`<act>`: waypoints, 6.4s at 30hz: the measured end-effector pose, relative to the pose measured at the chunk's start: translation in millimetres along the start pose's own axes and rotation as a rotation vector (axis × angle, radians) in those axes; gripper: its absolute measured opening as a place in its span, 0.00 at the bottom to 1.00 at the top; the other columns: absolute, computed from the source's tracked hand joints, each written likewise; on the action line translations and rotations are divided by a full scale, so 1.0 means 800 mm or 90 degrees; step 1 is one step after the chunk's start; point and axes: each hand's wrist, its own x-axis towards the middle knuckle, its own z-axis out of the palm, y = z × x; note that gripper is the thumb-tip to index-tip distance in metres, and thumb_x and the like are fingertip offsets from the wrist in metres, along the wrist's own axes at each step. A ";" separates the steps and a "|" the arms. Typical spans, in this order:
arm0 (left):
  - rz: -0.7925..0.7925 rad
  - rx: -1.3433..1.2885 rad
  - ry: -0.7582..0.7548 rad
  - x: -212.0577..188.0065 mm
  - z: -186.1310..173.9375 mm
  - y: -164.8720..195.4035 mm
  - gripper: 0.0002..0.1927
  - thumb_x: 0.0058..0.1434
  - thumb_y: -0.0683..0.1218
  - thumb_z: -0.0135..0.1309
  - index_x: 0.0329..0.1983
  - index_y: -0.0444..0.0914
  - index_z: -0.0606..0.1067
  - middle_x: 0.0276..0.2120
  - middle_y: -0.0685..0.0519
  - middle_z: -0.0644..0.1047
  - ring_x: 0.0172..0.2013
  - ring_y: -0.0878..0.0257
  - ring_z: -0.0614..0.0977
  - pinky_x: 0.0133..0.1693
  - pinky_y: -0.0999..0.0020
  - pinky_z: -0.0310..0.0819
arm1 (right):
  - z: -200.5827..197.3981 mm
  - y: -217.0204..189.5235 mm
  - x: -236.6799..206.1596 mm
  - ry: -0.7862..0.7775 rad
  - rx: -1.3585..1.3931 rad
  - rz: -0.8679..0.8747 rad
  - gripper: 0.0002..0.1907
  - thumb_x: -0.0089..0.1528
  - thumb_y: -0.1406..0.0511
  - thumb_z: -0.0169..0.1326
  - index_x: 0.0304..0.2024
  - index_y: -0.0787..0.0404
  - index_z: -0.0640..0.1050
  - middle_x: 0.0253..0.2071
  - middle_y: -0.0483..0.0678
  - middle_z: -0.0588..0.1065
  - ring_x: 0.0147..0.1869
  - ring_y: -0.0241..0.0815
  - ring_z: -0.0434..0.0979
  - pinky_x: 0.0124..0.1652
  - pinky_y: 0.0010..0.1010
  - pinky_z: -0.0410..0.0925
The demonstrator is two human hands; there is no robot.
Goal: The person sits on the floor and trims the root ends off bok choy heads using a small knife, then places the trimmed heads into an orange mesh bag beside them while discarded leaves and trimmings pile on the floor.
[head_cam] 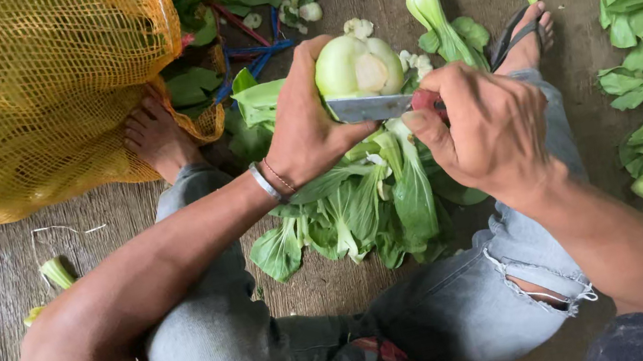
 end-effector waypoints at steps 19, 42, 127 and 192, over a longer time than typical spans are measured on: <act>0.140 -0.058 -0.215 -0.021 0.000 0.012 0.46 0.51 0.48 0.76 0.66 0.38 0.60 0.55 0.43 0.70 0.56 0.46 0.76 0.59 0.56 0.71 | -0.015 0.041 0.001 -0.063 -0.134 0.146 0.21 0.80 0.52 0.44 0.41 0.59 0.73 0.25 0.48 0.73 0.24 0.49 0.74 0.26 0.41 0.64; -0.484 -0.261 -0.225 -0.062 -0.001 0.012 0.48 0.66 0.75 0.25 0.75 0.37 0.53 0.71 0.52 0.62 0.71 0.60 0.61 0.67 0.63 0.50 | 0.110 -0.029 -0.142 -0.172 0.803 0.539 0.43 0.56 0.39 0.54 0.63 0.61 0.72 0.58 0.53 0.78 0.59 0.47 0.77 0.59 0.34 0.66; 0.025 0.188 -0.001 0.128 -0.016 -0.038 0.17 0.75 0.45 0.47 0.64 0.52 0.76 0.49 0.50 0.83 0.42 0.60 0.84 0.48 0.68 0.78 | 0.066 0.146 0.011 0.138 1.198 0.507 0.34 0.66 0.35 0.42 0.48 0.55 0.76 0.22 0.38 0.65 0.16 0.31 0.54 0.18 0.24 0.50; -0.101 -0.062 0.018 -0.032 0.027 -0.027 0.50 0.49 0.47 0.76 0.68 0.34 0.57 0.56 0.42 0.75 0.58 0.50 0.80 0.58 0.60 0.75 | 0.020 -0.020 0.012 -0.068 -0.007 -0.029 0.22 0.71 0.49 0.50 0.41 0.61 0.75 0.32 0.48 0.72 0.33 0.52 0.76 0.33 0.43 0.69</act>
